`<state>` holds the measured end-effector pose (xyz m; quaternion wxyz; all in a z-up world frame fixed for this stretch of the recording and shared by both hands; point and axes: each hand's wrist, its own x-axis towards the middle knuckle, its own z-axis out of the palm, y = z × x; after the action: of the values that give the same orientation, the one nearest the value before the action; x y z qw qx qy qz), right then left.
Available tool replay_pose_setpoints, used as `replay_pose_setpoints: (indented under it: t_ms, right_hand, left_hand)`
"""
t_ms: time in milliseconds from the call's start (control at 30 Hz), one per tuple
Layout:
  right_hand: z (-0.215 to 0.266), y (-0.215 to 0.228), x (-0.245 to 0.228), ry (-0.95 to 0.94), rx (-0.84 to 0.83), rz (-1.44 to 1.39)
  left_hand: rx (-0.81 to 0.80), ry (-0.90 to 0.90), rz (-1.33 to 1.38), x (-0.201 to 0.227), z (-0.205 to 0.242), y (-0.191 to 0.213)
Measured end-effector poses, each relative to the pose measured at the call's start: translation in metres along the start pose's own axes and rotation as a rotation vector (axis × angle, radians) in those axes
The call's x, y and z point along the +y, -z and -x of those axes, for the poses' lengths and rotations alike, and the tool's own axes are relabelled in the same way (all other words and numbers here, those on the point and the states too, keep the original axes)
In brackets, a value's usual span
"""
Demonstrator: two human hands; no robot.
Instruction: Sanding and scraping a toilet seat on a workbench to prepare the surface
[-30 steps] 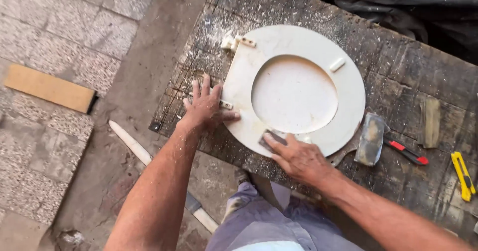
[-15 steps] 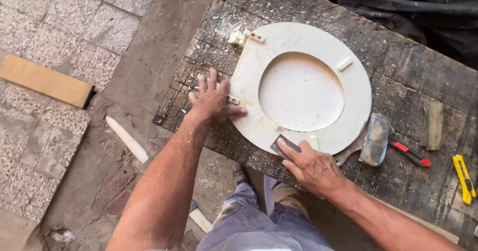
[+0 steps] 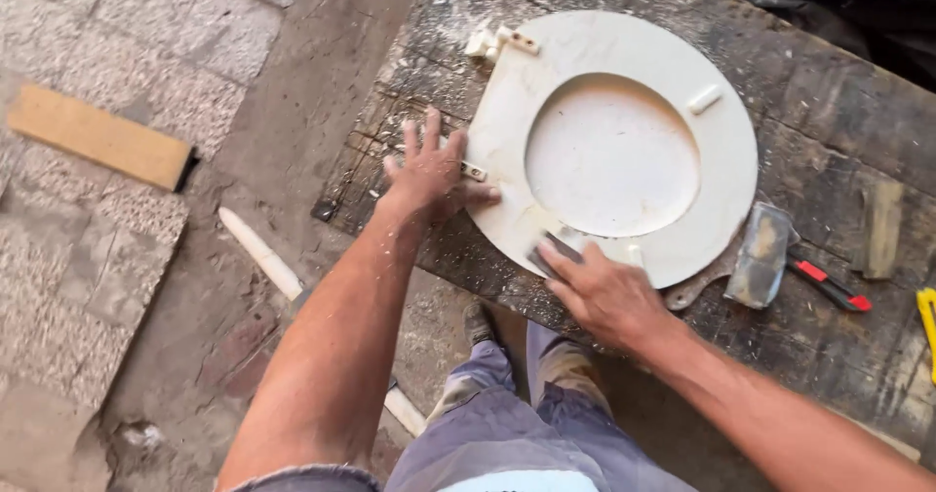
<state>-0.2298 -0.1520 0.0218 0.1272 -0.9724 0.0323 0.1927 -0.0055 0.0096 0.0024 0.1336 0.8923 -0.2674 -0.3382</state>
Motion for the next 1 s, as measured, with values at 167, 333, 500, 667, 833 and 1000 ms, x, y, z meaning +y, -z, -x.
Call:
replay_pose_setpoints:
  t_ms: [167, 333, 500, 667, 833, 1000]
  right_hand:
    - [-0.004, 0.002, -0.007, 0.029, 0.017, -0.043]
    - [0.010, -0.011, -0.002, -0.051, -0.062, -0.032]
    - [-0.022, 0.004, -0.025, 0.041, 0.061, -0.007]
    - [0.016, -0.010, -0.001, 0.018, 0.003, 0.007]
    - [-0.001, -0.011, -0.019, 0.065, 0.063, -0.039]
    - [0.024, -0.008, -0.005, 0.045, 0.004, -0.016]
  left_hand:
    - [-0.027, 0.016, -0.064, 0.005, 0.003, 0.008]
    - [0.035, 0.013, -0.022, -0.003, 0.004, -0.002]
    - [0.045, 0.022, -0.030, 0.008, 0.004, 0.002]
    - [0.024, 0.006, -0.034, 0.008, 0.007, 0.011]
    - [-0.011, -0.028, -0.082, 0.015, 0.013, 0.017]
    - [0.026, 0.006, -0.061, 0.002, 0.000, 0.000]
